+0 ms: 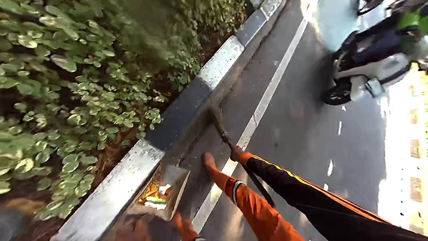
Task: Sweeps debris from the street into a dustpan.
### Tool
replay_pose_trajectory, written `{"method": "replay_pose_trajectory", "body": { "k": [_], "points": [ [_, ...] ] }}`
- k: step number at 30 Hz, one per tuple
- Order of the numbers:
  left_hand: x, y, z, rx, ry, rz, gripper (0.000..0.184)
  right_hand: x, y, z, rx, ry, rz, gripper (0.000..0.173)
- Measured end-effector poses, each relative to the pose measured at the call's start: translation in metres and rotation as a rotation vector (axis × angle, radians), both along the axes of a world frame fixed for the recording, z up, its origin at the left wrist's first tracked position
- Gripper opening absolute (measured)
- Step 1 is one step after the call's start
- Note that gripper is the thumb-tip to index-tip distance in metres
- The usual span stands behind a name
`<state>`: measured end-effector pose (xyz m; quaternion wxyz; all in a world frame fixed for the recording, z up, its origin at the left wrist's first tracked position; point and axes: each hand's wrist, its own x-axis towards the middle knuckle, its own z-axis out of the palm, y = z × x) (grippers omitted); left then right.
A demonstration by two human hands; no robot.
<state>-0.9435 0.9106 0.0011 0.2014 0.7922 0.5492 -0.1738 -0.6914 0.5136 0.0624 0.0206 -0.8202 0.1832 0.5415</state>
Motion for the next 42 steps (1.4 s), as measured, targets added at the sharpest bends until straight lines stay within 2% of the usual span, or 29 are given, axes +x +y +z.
{"method": "replay_pose_trajectory", "body": {
  "k": [2,4,5,8,9,11,13,15,17,19,21,22,24,26,28,30,31,34,36,38,39,40,42],
  "points": [
    [-0.031,0.009,-0.004,-0.023,-0.223,0.026,0.043,-0.076,0.081,0.005,0.142,0.122,0.04,0.082],
    [-0.054,0.02,0.004,-0.072,-0.301,0.099,0.039,-0.142,0.118,0.025,0.261,0.24,0.12,0.092],
    [-0.067,0.03,0.005,-0.077,-0.335,0.107,0.037,-0.162,0.125,0.045,0.304,0.3,0.111,0.083],
    [-0.103,0.058,0.015,-0.066,-0.358,0.165,0.032,-0.194,0.089,0.108,0.324,0.454,-0.049,0.02],
    [-0.115,0.067,0.019,-0.047,-0.34,0.175,0.031,-0.203,0.072,0.132,0.311,0.513,-0.169,0.01],
    [-0.132,0.087,0.026,-0.028,-0.304,0.161,0.031,-0.214,0.047,0.164,0.203,0.463,-0.258,0.01],
    [-0.147,0.101,0.028,-0.018,-0.251,0.117,0.033,-0.219,0.037,0.159,0.05,0.272,-0.17,0.022],
    [-0.157,0.11,0.027,0.012,-0.197,0.088,0.032,-0.227,0.06,0.125,-0.033,0.152,-0.09,0.045],
    [-0.154,0.116,0.021,0.037,-0.184,0.09,0.032,-0.253,0.104,0.071,0.023,0.114,-0.051,0.054],
    [-0.144,0.118,0.018,0.036,-0.152,0.096,0.034,-0.28,0.162,0.046,0.148,0.251,0.04,0.071],
    [-0.13,0.12,0.02,0.014,-0.083,0.095,0.037,-0.294,0.2,0.06,0.227,0.387,0.084,0.051],
    [-0.121,0.119,0.021,-0.009,-0.057,0.106,0.039,-0.292,0.199,0.074,0.274,0.449,0.09,0.038],
    [-0.122,0.114,0.019,-0.052,-0.03,0.134,0.048,-0.298,0.17,0.116,0.352,0.579,-0.072,0.014],
    [-0.128,0.117,0.011,-0.076,-0.078,0.176,0.056,-0.291,0.136,0.153,0.284,0.549,-0.171,0.013],
    [-0.127,0.118,0.016,-0.077,-0.103,0.19,0.053,-0.278,0.1,0.167,0.154,0.39,-0.188,0.019],
    [-0.13,0.122,0.014,-0.084,-0.113,0.186,0.048,-0.257,0.083,0.143,0.034,0.185,-0.049,0.021],
    [-0.134,0.125,0.008,-0.074,-0.129,0.188,0.044,-0.248,0.089,0.12,-0.022,0.092,0.038,0.028],
    [-0.162,0.138,-0.005,-0.063,-0.186,0.181,0.031,-0.249,0.155,0.045,-0.056,0.057,0.188,0.048],
    [-0.188,0.153,-0.009,-0.081,-0.266,0.179,0.028,-0.291,0.225,0.015,0.037,0.166,0.262,0.053],
    [-0.22,0.17,-0.012,-0.113,-0.325,0.174,0.028,-0.353,0.288,0.021,0.136,0.294,0.287,0.058],
    [-0.239,0.178,-0.015,-0.114,-0.336,0.169,0.029,-0.382,0.304,0.027,0.169,0.332,0.28,0.059],
    [-0.254,0.189,-0.011,-0.13,-0.317,0.184,0.031,-0.406,0.31,0.038,0.186,0.358,0.259,0.051],
    [-0.285,0.214,0.004,-0.131,-0.269,0.212,0.031,-0.434,0.298,0.081,0.234,0.438,0.099,0.021]
  ]
}}
